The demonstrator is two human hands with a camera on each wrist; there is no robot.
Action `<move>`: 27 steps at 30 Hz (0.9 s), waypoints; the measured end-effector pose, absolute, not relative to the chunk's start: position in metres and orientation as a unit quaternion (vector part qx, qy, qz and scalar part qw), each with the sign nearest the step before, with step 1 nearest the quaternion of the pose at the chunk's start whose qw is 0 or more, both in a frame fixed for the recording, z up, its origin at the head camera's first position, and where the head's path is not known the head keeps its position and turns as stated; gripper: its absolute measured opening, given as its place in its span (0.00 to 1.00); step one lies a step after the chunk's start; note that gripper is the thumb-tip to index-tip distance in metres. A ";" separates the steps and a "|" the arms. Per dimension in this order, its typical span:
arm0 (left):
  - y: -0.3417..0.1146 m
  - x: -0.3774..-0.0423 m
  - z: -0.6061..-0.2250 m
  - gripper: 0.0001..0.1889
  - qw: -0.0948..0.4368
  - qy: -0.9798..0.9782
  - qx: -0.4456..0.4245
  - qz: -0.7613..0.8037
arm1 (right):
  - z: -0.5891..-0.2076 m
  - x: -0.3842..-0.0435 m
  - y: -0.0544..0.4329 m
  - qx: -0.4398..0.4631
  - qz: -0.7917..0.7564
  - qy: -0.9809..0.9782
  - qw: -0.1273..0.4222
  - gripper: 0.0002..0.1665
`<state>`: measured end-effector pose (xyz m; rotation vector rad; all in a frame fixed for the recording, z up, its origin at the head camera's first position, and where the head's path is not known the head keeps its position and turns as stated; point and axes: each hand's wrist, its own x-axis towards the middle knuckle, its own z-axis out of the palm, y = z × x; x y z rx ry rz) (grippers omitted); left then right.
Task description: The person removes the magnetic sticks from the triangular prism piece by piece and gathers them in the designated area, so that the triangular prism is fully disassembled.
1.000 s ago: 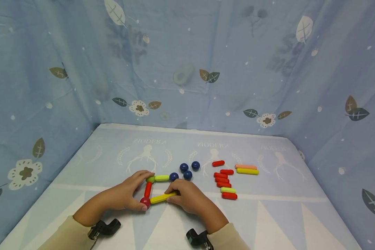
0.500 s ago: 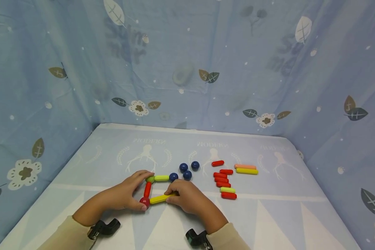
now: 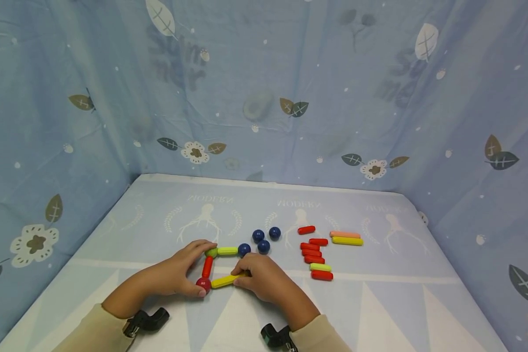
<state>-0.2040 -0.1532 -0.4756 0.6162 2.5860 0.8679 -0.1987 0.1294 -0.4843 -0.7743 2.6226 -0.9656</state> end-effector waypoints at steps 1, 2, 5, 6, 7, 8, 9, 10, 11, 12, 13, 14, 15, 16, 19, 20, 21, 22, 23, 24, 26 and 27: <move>-0.153 -0.204 -0.476 0.58 0.171 0.911 0.216 0.306 | -0.485 -0.199 0.130 -0.262 -0.332 0.898 0.120 0.08; -0.153 -0.204 -0.476 0.58 0.172 0.911 0.216 0.306 | -0.486 -0.199 0.130 -0.257 -0.335 0.899 0.121 0.08; -0.153 -0.205 -0.478 0.58 0.172 0.911 0.216 0.307 | -0.489 -0.199 0.133 -0.243 -0.344 0.898 0.126 0.08; -0.153 -0.205 -0.478 0.58 0.172 0.911 0.217 0.307 | -0.489 -0.199 0.134 -0.241 -0.347 0.897 0.127 0.09; -0.153 -0.205 -0.479 0.58 0.172 0.911 0.217 0.306 | -0.490 -0.199 0.136 -0.239 -0.351 0.896 0.128 0.09; -0.153 -0.205 -0.479 0.58 0.173 0.911 0.216 0.306 | -0.490 -0.199 0.137 -0.237 -0.353 0.896 0.129 0.09; -0.153 -0.205 -0.478 0.58 0.172 0.911 0.216 0.306 | -0.490 -0.199 0.138 -0.237 -0.354 0.896 0.129 0.09; -0.153 -0.204 -0.478 0.58 0.172 0.912 0.215 0.306 | -0.490 -0.198 0.139 -0.236 -0.356 0.895 0.127 0.09; -0.153 -0.204 -0.478 0.58 0.171 0.912 0.213 0.305 | -0.489 -0.198 0.140 -0.234 -0.360 0.894 0.126 0.10; -0.153 -0.204 -0.477 0.59 0.170 0.913 0.212 0.304 | -0.488 -0.198 0.142 -0.231 -0.364 0.893 0.125 0.10; -0.153 -0.204 -0.477 0.59 0.170 0.914 0.210 0.303 | -0.488 -0.197 0.143 -0.226 -0.368 0.893 0.124 0.11; -0.153 -0.204 -0.477 0.59 0.170 0.914 0.209 0.303 | -0.487 -0.197 0.144 -0.221 -0.370 0.894 0.123 0.11; -0.153 -0.204 -0.477 0.59 0.170 0.915 0.207 0.303 | -0.485 -0.196 0.146 -0.216 -0.374 0.894 0.123 0.11; -0.152 -0.204 -0.477 0.59 0.170 0.915 0.205 0.303 | -0.484 -0.196 0.147 -0.211 -0.377 0.894 0.123 0.12; -0.152 -0.204 -0.476 0.59 0.172 0.915 0.201 0.304 | -0.481 -0.196 0.152 -0.200 -0.379 0.896 0.120 0.12; -0.152 -0.204 -0.477 0.59 0.172 0.915 0.200 0.305 | -0.480 -0.195 0.154 -0.198 -0.380 0.896 0.117 0.13; -0.151 -0.204 -0.477 0.59 0.173 0.915 0.199 0.305 | -0.480 -0.196 0.155 -0.195 -0.381 0.897 0.115 0.13; -0.151 -0.203 -0.477 0.59 0.174 0.915 0.198 0.306 | -0.479 -0.196 0.158 -0.194 -0.380 0.897 0.111 0.13; -0.151 -0.203 -0.477 0.59 0.175 0.915 0.198 0.306 | -0.479 -0.196 0.160 -0.192 -0.381 0.898 0.106 0.13; -0.151 -0.203 -0.477 0.59 0.175 0.915 0.198 0.306 | -0.478 -0.196 0.162 -0.189 -0.382 0.899 0.102 0.14; -0.151 -0.203 -0.476 0.58 0.174 0.915 0.200 0.306 | -0.477 -0.195 0.166 -0.183 -0.382 0.901 0.093 0.14; -0.151 -0.203 -0.476 0.58 0.174 0.914 0.200 0.306 | -0.477 -0.195 0.169 -0.180 -0.381 0.902 0.089 0.14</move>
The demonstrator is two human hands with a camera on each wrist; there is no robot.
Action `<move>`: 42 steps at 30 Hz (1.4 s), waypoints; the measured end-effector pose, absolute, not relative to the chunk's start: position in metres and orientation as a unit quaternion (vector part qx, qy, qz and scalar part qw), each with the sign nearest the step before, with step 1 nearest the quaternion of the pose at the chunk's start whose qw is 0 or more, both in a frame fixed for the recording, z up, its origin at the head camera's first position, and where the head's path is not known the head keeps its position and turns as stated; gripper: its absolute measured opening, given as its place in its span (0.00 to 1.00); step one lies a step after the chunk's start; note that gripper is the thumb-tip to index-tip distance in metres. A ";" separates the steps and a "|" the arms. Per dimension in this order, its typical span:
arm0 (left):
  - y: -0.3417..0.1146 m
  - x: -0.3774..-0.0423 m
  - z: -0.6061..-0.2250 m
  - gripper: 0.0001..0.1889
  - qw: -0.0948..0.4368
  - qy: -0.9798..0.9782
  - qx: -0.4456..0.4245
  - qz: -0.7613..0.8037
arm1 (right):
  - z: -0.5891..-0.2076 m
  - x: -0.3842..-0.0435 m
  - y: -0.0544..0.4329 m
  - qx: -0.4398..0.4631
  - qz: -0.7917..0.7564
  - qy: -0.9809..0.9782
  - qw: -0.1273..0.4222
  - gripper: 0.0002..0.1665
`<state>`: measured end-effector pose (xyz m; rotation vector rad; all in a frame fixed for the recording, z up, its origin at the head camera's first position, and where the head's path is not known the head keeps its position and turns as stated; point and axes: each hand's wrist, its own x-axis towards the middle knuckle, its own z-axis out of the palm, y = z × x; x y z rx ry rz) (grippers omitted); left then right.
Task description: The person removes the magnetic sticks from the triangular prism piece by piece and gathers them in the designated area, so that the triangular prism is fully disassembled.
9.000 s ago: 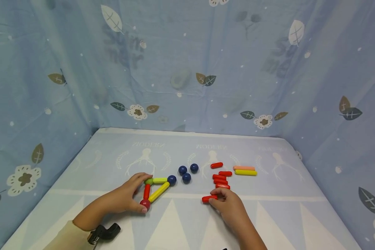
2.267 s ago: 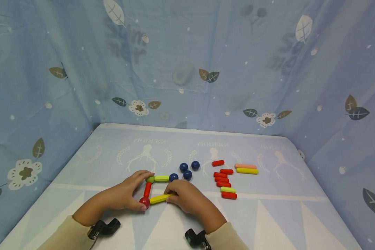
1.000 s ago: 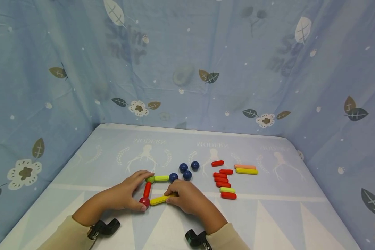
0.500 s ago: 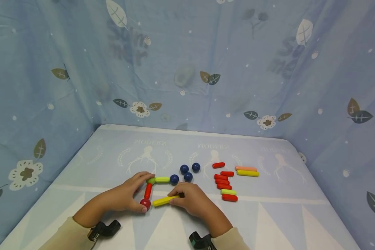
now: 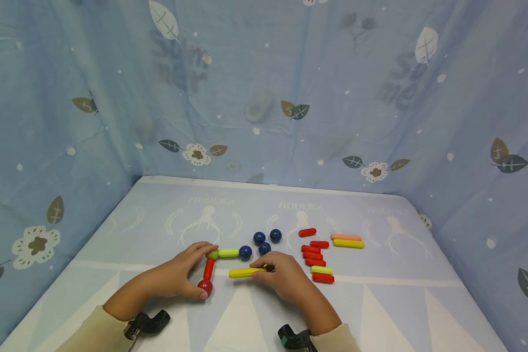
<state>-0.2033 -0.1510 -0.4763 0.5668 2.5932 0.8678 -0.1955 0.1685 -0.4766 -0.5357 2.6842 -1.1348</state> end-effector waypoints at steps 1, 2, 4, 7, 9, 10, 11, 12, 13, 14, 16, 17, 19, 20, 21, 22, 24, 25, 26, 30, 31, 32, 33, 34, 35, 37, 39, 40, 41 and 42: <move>-0.151 -0.203 -0.476 0.58 0.173 0.914 0.200 0.306 | -0.476 -0.195 0.171 -0.176 -0.382 0.903 0.085 0.14; -0.151 -0.203 -0.476 0.58 0.173 0.914 0.201 0.306 | -0.475 -0.195 0.173 -0.173 -0.384 0.903 0.082 0.14; -0.151 -0.203 -0.476 0.58 0.173 0.914 0.202 0.306 | -0.474 -0.195 0.178 -0.163 -0.387 0.904 0.076 0.14; -0.151 -0.203 -0.476 0.58 0.174 0.914 0.203 0.306 | -0.473 -0.195 0.185 -0.143 -0.392 0.906 0.070 0.14; -0.151 -0.203 -0.476 0.58 0.172 0.914 0.206 0.305 | -0.472 -0.195 0.189 -0.127 -0.392 0.909 0.064 0.15; -0.151 -0.204 -0.476 0.58 0.170 0.914 0.208 0.305 | -0.472 -0.195 0.192 -0.119 -0.392 0.910 0.061 0.15; -0.152 -0.204 -0.476 0.58 0.169 0.913 0.210 0.305 | -0.472 -0.195 0.194 -0.112 -0.394 0.911 0.056 0.15; -0.152 -0.204 -0.477 0.58 0.168 0.913 0.213 0.305 | -0.472 -0.195 0.196 -0.106 -0.396 0.911 0.050 0.15; -0.152 -0.205 -0.477 0.58 0.167 0.912 0.216 0.306 | -0.472 -0.195 0.199 -0.099 -0.397 0.911 0.045 0.15; -0.152 -0.205 -0.477 0.58 0.166 0.912 0.217 0.307 | -0.471 -0.196 0.201 -0.093 -0.398 0.912 0.040 0.15; -0.152 -0.206 -0.477 0.58 0.166 0.911 0.219 0.307 | -0.471 -0.196 0.206 -0.084 -0.401 0.912 0.032 0.15; -0.152 -0.206 -0.477 0.58 0.167 0.911 0.219 0.308 | -0.472 -0.197 0.209 -0.079 -0.402 0.912 0.030 0.15; -0.152 -0.205 -0.477 0.58 0.167 0.910 0.220 0.309 | -0.472 -0.197 0.215 -0.072 -0.400 0.913 0.026 0.15; -0.152 -0.205 -0.477 0.58 0.167 0.910 0.220 0.309 | -0.472 -0.197 0.217 -0.070 -0.400 0.914 0.023 0.15; -0.152 -0.205 -0.477 0.58 0.167 0.910 0.220 0.309 | -0.472 -0.197 0.220 -0.067 -0.399 0.914 0.021 0.15; -0.152 -0.205 -0.476 0.58 0.166 0.910 0.220 0.309 | -0.471 -0.197 0.223 -0.063 -0.398 0.915 0.019 0.15; -0.152 -0.205 -0.477 0.58 0.166 0.910 0.219 0.310 | -0.469 -0.197 0.229 -0.054 -0.396 0.917 0.016 0.15; -0.152 -0.205 -0.477 0.58 0.165 0.911 0.217 0.310 | -0.469 -0.197 0.232 -0.049 -0.396 0.917 0.017 0.16; -0.153 -0.204 -0.477 0.58 0.165 0.911 0.216 0.310 | -0.468 -0.197 0.235 -0.044 -0.396 0.917 0.018 0.16; -0.154 -0.203 -0.478 0.59 0.167 0.912 0.211 0.311 | -0.465 -0.196 0.248 -0.026 -0.388 0.921 0.019 0.16; -0.154 -0.203 -0.478 0.59 0.167 0.911 0.211 0.312 | -0.465 -0.196 0.251 -0.022 -0.387 0.922 0.019 0.16; -0.154 -0.203 -0.478 0.59 0.167 0.911 0.211 0.313 | -0.464 -0.197 0.254 -0.016 -0.386 0.922 0.019 0.17; -0.154 -0.203 -0.479 0.59 0.166 0.911 0.212 0.313 | -0.464 -0.197 0.257 -0.008 -0.384 0.923 0.019 0.17; -0.154 -0.204 -0.479 0.59 0.165 0.910 0.214 0.314 | -0.464 -0.197 0.261 -0.002 -0.385 0.923 0.020 0.18; -0.154 -0.204 -0.479 0.59 0.164 0.910 0.215 0.314 | -0.464 -0.198 0.264 0.006 -0.386 0.922 0.023 0.18; -0.153 -0.204 -0.480 0.59 0.162 0.911 0.217 0.312 | -0.463 -0.198 0.269 0.017 -0.382 0.924 0.026 0.20; -0.153 -0.205 -0.480 0.59 0.162 0.911 0.218 0.311 | -0.463 -0.199 0.275 0.023 -0.371 0.928 0.026 0.21; -0.153 -0.205 -0.479 0.59 0.162 0.911 0.218 0.312 | -0.463 -0.199 0.277 0.023 -0.368 0.929 0.026 0.21; -0.153 -0.205 -0.479 0.59 0.162 0.911 0.218 0.312 | -0.463 -0.200 0.279 0.025 -0.366 0.930 0.026 0.21; -0.153 -0.205 -0.479 0.58 0.162 0.911 0.218 0.312 | -0.463 -0.201 0.281 0.027 -0.364 0.931 0.025 0.21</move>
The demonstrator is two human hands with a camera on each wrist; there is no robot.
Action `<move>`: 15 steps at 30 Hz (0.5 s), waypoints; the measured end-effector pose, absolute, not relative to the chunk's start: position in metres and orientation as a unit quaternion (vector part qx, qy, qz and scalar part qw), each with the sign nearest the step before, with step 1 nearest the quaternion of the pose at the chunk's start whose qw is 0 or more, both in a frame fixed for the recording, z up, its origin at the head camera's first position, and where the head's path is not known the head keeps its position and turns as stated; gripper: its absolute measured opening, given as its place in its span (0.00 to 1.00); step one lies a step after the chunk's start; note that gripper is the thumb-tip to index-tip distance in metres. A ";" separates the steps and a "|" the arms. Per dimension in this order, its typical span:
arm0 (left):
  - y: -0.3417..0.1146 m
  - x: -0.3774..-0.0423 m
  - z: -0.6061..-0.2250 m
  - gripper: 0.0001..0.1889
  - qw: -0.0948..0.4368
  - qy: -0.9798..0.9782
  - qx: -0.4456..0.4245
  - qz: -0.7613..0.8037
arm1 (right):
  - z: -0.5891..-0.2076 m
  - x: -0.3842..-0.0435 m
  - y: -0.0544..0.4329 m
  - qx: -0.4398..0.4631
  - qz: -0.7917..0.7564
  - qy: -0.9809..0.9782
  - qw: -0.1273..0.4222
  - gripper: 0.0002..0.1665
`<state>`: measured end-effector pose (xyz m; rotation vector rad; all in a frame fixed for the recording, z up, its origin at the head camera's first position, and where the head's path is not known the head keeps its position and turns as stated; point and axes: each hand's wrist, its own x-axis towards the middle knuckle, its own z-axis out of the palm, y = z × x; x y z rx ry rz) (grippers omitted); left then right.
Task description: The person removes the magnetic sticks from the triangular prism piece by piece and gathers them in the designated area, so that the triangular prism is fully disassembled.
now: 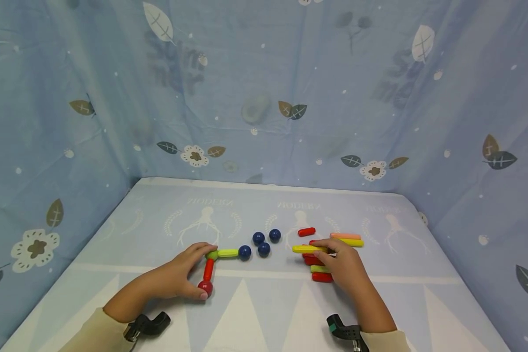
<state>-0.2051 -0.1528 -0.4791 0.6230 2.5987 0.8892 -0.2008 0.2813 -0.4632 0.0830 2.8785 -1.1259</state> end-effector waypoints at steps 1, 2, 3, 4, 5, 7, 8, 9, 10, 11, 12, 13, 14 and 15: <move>-0.153 -0.205 -0.479 0.59 0.162 0.910 0.219 0.313 | -0.463 -0.202 0.283 0.027 -0.360 0.932 0.022 0.20; -0.153 -0.205 -0.478 0.59 0.162 0.910 0.219 0.314 | -0.463 -0.203 0.286 0.027 -0.356 0.934 0.017 0.20; -0.153 -0.204 -0.478 0.59 0.162 0.909 0.219 0.314 | -0.463 -0.204 0.288 0.027 -0.353 0.935 0.013 0.20; -0.153 -0.205 -0.478 0.58 0.163 0.909 0.218 0.314 | -0.463 -0.205 0.290 0.026 -0.351 0.936 0.008 0.20; -0.153 -0.205 -0.478 0.58 0.163 0.909 0.218 0.314 | -0.463 -0.207 0.292 0.025 -0.347 0.937 0.003 0.19; -0.152 -0.204 -0.477 0.58 0.165 0.909 0.217 0.315 | -0.463 -0.209 0.297 0.024 -0.344 0.938 -0.002 0.19; -0.152 -0.205 -0.478 0.58 0.166 0.909 0.217 0.315 | -0.462 -0.210 0.300 0.024 -0.345 0.938 -0.004 0.20; -0.152 -0.205 -0.478 0.58 0.166 0.909 0.216 0.315 | -0.462 -0.211 0.303 0.026 -0.347 0.938 -0.004 0.20; -0.152 -0.205 -0.477 0.58 0.166 0.909 0.216 0.315 | -0.462 -0.212 0.306 0.028 -0.347 0.937 -0.004 0.21; -0.152 -0.204 -0.477 0.59 0.167 0.909 0.215 0.315 | -0.462 -0.213 0.309 0.032 -0.346 0.938 -0.003 0.22; -0.152 -0.204 -0.477 0.59 0.168 0.909 0.215 0.315 | -0.462 -0.213 0.312 0.036 -0.348 0.937 -0.003 0.22; -0.152 -0.204 -0.477 0.59 0.168 0.909 0.215 0.315 | -0.462 -0.214 0.315 0.042 -0.350 0.936 -0.003 0.23; -0.152 -0.204 -0.477 0.59 0.168 0.909 0.214 0.314 | -0.463 -0.214 0.318 0.047 -0.353 0.935 -0.003 0.24; -0.153 -0.204 -0.476 0.59 0.168 0.909 0.214 0.314 | -0.463 -0.214 0.321 0.054 -0.357 0.933 -0.002 0.25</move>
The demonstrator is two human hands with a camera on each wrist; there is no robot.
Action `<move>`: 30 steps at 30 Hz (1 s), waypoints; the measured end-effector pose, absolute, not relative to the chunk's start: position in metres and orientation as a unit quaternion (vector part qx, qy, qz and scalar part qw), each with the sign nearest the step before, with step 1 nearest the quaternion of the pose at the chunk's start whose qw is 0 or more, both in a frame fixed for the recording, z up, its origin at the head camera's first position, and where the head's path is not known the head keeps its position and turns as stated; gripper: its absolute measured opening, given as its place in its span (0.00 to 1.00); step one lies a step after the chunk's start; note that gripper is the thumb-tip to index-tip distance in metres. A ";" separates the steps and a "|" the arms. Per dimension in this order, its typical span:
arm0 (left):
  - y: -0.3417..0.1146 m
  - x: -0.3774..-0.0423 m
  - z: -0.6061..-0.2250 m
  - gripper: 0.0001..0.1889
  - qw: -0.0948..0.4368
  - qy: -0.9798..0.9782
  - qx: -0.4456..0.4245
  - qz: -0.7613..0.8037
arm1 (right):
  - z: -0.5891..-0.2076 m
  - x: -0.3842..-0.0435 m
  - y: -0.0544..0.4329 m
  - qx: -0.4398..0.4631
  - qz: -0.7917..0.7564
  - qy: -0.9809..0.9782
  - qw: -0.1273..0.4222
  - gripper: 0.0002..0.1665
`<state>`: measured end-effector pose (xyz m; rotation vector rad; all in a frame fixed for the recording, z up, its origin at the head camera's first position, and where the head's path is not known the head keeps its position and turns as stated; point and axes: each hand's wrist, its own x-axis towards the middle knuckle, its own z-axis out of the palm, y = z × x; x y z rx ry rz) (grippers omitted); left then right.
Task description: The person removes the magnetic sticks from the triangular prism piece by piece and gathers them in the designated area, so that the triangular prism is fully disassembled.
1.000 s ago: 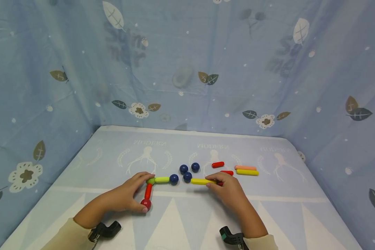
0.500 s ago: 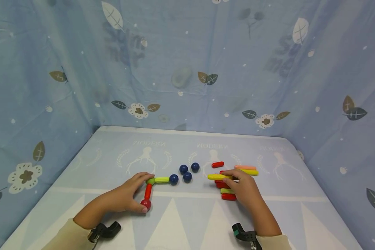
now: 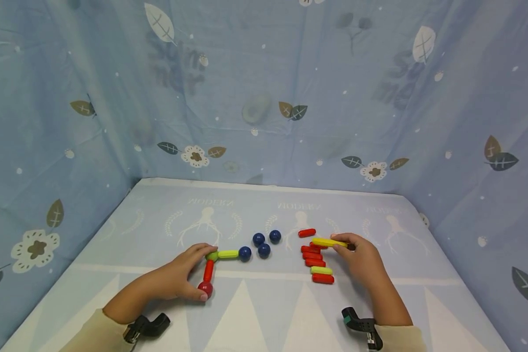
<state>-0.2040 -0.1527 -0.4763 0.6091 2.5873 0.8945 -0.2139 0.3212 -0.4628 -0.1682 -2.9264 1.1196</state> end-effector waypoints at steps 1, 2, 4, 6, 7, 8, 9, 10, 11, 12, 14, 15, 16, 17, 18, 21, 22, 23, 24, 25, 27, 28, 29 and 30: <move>-0.153 -0.204 -0.476 0.59 0.168 0.909 0.214 0.314 | -0.463 -0.214 0.325 -0.061 0.360 -0.931 0.000 0.25; -0.153 -0.204 -0.476 0.59 0.168 0.910 0.214 0.313 | -0.464 -0.213 0.329 -0.071 0.365 -0.928 -0.003 0.26; -0.153 -0.204 -0.476 0.58 0.167 0.910 0.215 0.312 | -0.465 -0.211 0.336 -0.094 0.375 -0.922 -0.008 0.29; -0.152 -0.205 -0.477 0.58 0.166 0.910 0.215 0.312 | -0.466 -0.210 0.344 -0.111 0.381 -0.918 -0.013 0.30; -0.152 -0.205 -0.477 0.58 0.165 0.911 0.215 0.311 | -0.467 -0.210 0.347 -0.119 0.383 -0.916 -0.013 0.31; -0.153 -0.205 -0.478 0.59 0.165 0.911 0.214 0.311 | -0.468 -0.211 0.350 -0.125 0.387 -0.913 -0.013 0.31; -0.153 -0.205 -0.478 0.59 0.165 0.911 0.214 0.311 | -0.470 -0.211 0.353 -0.130 0.393 -0.910 -0.013 0.31; -0.153 -0.205 -0.478 0.59 0.164 0.911 0.214 0.311 | -0.471 -0.212 0.355 -0.132 0.398 -0.908 -0.012 0.31; -0.153 -0.205 -0.478 0.59 0.164 0.912 0.213 0.311 | -0.472 -0.212 0.357 -0.135 0.405 -0.904 -0.012 0.31; -0.153 -0.205 -0.479 0.59 0.164 0.912 0.214 0.310 | -0.473 -0.213 0.359 -0.137 0.411 -0.901 -0.013 0.31; -0.153 -0.204 -0.479 0.59 0.165 0.911 0.214 0.311 | -0.476 -0.214 0.361 -0.145 0.424 -0.894 -0.013 0.31; -0.153 -0.205 -0.479 0.58 0.166 0.911 0.215 0.311 | -0.477 -0.214 0.362 -0.149 0.430 -0.891 -0.014 0.31; -0.153 -0.204 -0.479 0.58 0.166 0.911 0.215 0.310 | -0.479 -0.214 0.363 -0.150 0.431 -0.890 -0.013 0.30; -0.153 -0.204 -0.479 0.58 0.166 0.911 0.215 0.310 | -0.481 -0.214 0.365 -0.154 0.432 -0.888 -0.016 0.30; -0.153 -0.204 -0.479 0.58 0.167 0.911 0.215 0.310 | -0.483 -0.214 0.367 -0.157 0.432 -0.888 -0.019 0.31; -0.152 -0.204 -0.479 0.58 0.169 0.910 0.217 0.310 | -0.488 -0.213 0.371 -0.173 0.428 -0.887 -0.026 0.30; -0.152 -0.205 -0.480 0.58 0.168 0.910 0.217 0.309 | -0.489 -0.213 0.372 -0.176 0.427 -0.887 -0.028 0.31; -0.152 -0.205 -0.480 0.58 0.168 0.911 0.217 0.309 | -0.490 -0.213 0.373 -0.180 0.426 -0.886 -0.029 0.31; -0.152 -0.205 -0.480 0.58 0.168 0.911 0.216 0.308 | -0.491 -0.213 0.373 -0.182 0.424 -0.887 -0.027 0.30; -0.152 -0.205 -0.480 0.58 0.167 0.912 0.216 0.307 | -0.491 -0.214 0.372 -0.184 0.424 -0.886 -0.025 0.30; -0.152 -0.205 -0.479 0.58 0.166 0.913 0.213 0.306 | -0.492 -0.215 0.370 -0.186 0.422 -0.887 -0.018 0.28; -0.153 -0.205 -0.479 0.58 0.166 0.913 0.212 0.306 | -0.493 -0.215 0.369 -0.187 0.421 -0.888 -0.014 0.28; -0.153 -0.205 -0.479 0.58 0.167 0.913 0.211 0.308 | -0.494 -0.215 0.368 -0.189 0.420 -0.887 -0.012 0.28; -0.153 -0.205 -0.479 0.58 0.168 0.912 0.211 0.309 | -0.494 -0.216 0.368 -0.193 0.421 -0.886 -0.011 0.27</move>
